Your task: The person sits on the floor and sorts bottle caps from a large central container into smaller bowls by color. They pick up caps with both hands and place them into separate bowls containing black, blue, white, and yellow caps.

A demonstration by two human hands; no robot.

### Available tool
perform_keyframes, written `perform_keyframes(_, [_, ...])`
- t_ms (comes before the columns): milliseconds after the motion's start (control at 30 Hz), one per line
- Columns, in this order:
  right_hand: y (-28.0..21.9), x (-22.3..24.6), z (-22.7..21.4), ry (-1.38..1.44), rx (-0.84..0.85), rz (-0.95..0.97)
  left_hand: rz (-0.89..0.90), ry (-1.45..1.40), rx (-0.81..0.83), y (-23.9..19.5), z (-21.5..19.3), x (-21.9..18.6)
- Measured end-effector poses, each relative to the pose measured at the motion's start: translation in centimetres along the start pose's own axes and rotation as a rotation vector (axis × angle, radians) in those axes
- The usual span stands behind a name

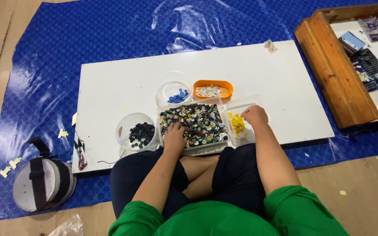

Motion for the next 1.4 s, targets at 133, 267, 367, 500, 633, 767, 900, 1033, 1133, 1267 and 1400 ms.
perform_keyframes(133, [-0.9,0.3,-1.2,0.047,-0.006,0.024,0.035,-0.002,-0.089,-0.5,-1.2,-0.4])
perform_keyframes(267, [-1.5,1.1,-1.6,0.075,-0.037,-0.013,-0.033,-0.139,-0.087,-0.4,-1.4,0.6])
perform_keyframes(367, [-2.1,2.6,-1.9,0.068,-0.075,-0.070,-0.087,-0.276,-0.063,-0.4,-1.9,1.3])
perform_keyframes(500, [-0.6,4.3,1.0,0.027,-0.065,-0.187,-0.080,-0.472,-0.127,-1.7,-4.3,0.9])
perform_keyframes(633, [-5.7,10.5,1.5,0.122,-0.006,-0.361,-0.051,-0.579,-0.216,-1.0,-3.6,1.4])
perform_keyframes(767, [-10.8,17.4,3.6,0.112,0.230,-0.776,0.050,-0.635,-0.324,-1.2,-4.9,0.8])
perform_keyframes(900, [-10.0,17.3,9.6,-0.271,0.371,-0.875,0.078,-0.520,-0.278,-0.6,-3.1,0.8])
perform_keyframes(1033, [-9.5,17.4,9.3,-0.301,0.350,-0.817,0.105,-0.224,-0.076,-2.8,-5.6,-1.9])
perform_keyframes(1133, [-8.6,16.7,9.0,-0.276,0.349,-0.653,0.045,-0.147,0.012,-3.1,-5.4,-1.7])
perform_keyframes(1267, [-7.8,16.0,9.7,-0.069,0.356,-0.504,-0.017,-0.175,0.025,-2.9,-5.2,-1.2])
perform_keyframes(1400, [-6.8,14.9,11.3,0.014,0.373,-0.467,-0.092,-0.189,0.076,-2.8,-5.0,-0.7])
Point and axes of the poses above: each hand's wrist, its own y-axis towards the middle knuckle, its own z-axis out of the palm, x = y × z, the point moved 9 cm from there along y, towards the middle knuckle, and after that the axes turned 7 degrees about -z, right-handed, at the moved point
